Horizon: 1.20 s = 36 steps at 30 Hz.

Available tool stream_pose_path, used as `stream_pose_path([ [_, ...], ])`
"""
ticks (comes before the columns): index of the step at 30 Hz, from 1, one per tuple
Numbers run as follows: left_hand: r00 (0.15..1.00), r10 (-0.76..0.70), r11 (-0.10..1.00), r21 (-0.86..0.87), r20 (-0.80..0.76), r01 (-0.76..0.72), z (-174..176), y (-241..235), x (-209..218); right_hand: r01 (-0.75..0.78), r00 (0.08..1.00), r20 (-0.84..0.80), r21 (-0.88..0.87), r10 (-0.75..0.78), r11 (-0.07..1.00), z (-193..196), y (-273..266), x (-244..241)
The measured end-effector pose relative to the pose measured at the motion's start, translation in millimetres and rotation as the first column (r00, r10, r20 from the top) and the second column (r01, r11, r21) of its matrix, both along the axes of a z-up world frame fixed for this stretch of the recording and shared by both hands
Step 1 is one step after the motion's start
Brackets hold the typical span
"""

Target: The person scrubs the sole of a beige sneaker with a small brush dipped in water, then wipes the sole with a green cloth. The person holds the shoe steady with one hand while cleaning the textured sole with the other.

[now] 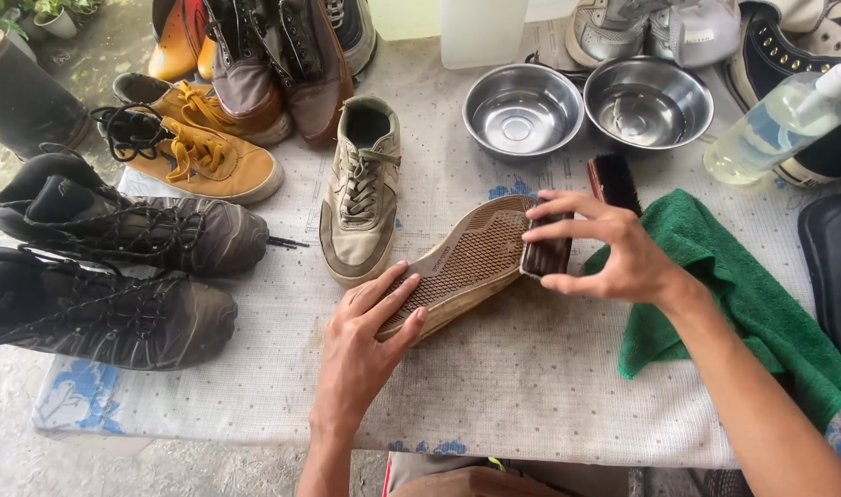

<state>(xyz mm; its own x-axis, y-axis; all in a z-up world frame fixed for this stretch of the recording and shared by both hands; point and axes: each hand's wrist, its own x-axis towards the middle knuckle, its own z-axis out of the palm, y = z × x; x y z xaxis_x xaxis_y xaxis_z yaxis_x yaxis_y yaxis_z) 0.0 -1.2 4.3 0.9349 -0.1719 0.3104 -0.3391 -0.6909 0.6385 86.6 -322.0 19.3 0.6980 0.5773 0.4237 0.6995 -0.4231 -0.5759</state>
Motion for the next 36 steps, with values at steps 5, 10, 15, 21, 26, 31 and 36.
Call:
stream_pose_path([
  [5, 1.0, 0.004, 1.0, 0.005, 0.026, -0.004, -0.6, 1.1, -0.5, 0.121, 0.992, 0.044, -0.02, -0.12, 0.993, -12.3, -7.4, 21.9],
  [10, 1.0, -0.001, 1.0, 0.009, 0.016, 0.001, 1.7, -0.1, 1.2, 0.004, 1.0, -0.03, -0.036, -0.005, 0.999, -6.2, 0.7, 7.5],
  [15, 0.999, -0.012, 1.0, -0.004, 0.045, 0.012, 6.7, -1.5, 0.1, 0.194, 0.98, 0.037, 0.025, -0.195, 0.981, -11.3, 0.2, 19.4],
  [21, 1.0, 0.007, 0.999, 0.032, 0.023, -0.008, 1.3, 0.2, 1.4, 0.028, 0.993, 0.113, 0.049, -0.034, 0.998, -17.5, -0.4, 19.1],
  [26, 0.999, 0.005, 1.0, 0.017, 0.043, -0.006, 3.1, 0.2, 2.6, 0.053, 0.999, 0.01, 0.01, -0.053, 0.999, 0.0, -5.4, 12.4],
  [31, 0.999, 0.003, 1.0, 0.028, 0.038, -0.005, -1.9, 1.0, -1.2, 0.061, 0.998, 0.014, -0.031, -0.06, 0.998, -10.0, -13.5, 24.3],
  [36, 1.0, 0.017, 1.0, 0.015, 0.025, -0.017, -0.6, 0.0, 1.5, -0.052, 0.992, -0.112, 0.013, 0.053, 0.999, 3.9, -13.0, 18.8],
])
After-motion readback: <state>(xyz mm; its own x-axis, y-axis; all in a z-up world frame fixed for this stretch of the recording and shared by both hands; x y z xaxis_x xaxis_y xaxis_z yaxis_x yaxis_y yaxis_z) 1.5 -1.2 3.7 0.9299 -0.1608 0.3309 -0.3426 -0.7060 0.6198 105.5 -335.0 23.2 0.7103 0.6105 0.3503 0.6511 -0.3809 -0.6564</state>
